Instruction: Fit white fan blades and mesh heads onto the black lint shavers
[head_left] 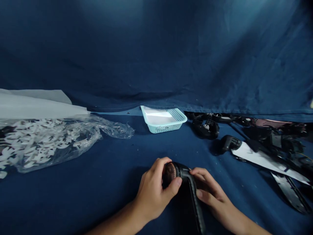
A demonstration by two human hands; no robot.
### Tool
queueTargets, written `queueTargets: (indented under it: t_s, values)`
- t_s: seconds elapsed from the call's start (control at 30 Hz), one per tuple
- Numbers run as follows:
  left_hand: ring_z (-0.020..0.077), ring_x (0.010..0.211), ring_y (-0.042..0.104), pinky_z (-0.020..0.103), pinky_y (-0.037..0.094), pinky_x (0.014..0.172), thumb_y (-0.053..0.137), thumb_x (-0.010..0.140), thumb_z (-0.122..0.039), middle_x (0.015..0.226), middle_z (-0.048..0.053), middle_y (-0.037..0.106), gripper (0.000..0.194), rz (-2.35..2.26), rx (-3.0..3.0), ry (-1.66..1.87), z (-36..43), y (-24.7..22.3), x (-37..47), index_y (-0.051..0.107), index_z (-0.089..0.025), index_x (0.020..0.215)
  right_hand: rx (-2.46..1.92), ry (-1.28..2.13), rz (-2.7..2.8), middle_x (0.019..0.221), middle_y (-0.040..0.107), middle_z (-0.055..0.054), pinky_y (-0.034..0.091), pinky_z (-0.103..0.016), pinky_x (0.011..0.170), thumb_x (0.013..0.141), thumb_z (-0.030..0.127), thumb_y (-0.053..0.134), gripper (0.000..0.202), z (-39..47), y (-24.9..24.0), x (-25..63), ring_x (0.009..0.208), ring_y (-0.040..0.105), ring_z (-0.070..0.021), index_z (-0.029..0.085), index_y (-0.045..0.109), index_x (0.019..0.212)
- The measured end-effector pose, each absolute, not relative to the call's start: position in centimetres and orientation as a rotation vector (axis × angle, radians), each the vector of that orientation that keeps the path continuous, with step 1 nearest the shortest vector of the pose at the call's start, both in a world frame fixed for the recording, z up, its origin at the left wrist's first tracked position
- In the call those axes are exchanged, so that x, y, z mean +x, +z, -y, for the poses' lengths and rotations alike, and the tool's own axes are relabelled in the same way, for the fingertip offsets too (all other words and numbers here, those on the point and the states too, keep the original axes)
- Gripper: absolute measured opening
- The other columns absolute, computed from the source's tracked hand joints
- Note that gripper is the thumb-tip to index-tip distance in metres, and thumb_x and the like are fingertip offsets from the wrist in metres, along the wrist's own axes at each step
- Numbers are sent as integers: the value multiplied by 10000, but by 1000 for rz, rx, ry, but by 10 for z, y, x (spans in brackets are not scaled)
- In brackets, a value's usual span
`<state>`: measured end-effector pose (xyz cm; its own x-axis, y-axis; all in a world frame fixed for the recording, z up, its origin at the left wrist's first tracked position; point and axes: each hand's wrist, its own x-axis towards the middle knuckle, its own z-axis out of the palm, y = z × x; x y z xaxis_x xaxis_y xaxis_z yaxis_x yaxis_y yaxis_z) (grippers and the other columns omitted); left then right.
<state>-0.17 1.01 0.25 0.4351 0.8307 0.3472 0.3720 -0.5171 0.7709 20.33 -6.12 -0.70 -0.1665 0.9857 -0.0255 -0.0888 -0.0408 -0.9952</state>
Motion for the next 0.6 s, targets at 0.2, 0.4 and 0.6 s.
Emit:
queueTargets:
  t_s: [0.2, 0.4, 0.6]
  values:
    - [242, 918, 672, 350, 531, 740, 431, 966, -450, 1002, 66, 694, 309, -1119, 1950, 970, -10, 6, -1, 510, -215, 1150, -956, 1492, 1318, 1619, 194, -3, 207, -457, 1180, 782, 542, 726, 721, 67, -1, 204, 1477, 191, -292, 418, 364, 1394]
    - [234, 862, 673, 359, 508, 768, 388, 979, -441, 950, 41, 698, 276, -1186, 1928, 983, -12, 2, 0, 505, -234, 1118, -950, 1356, 1469, 1638, 103, -66, 122, -531, 1192, 545, 675, 818, 1123, 66, -1, 197, 1485, 115, -360, 322, 308, 1481]
    - [257, 894, 681, 379, 508, 753, 351, 982, -439, 982, 53, 701, 276, -1231, 2029, 955, -10, -1, 0, 476, -241, 1129, -1082, 1173, 1443, 1588, 278, -122, 293, -569, 1138, 454, 341, 951, 1049, 67, -3, 193, 1437, 242, -432, 284, 477, 1388]
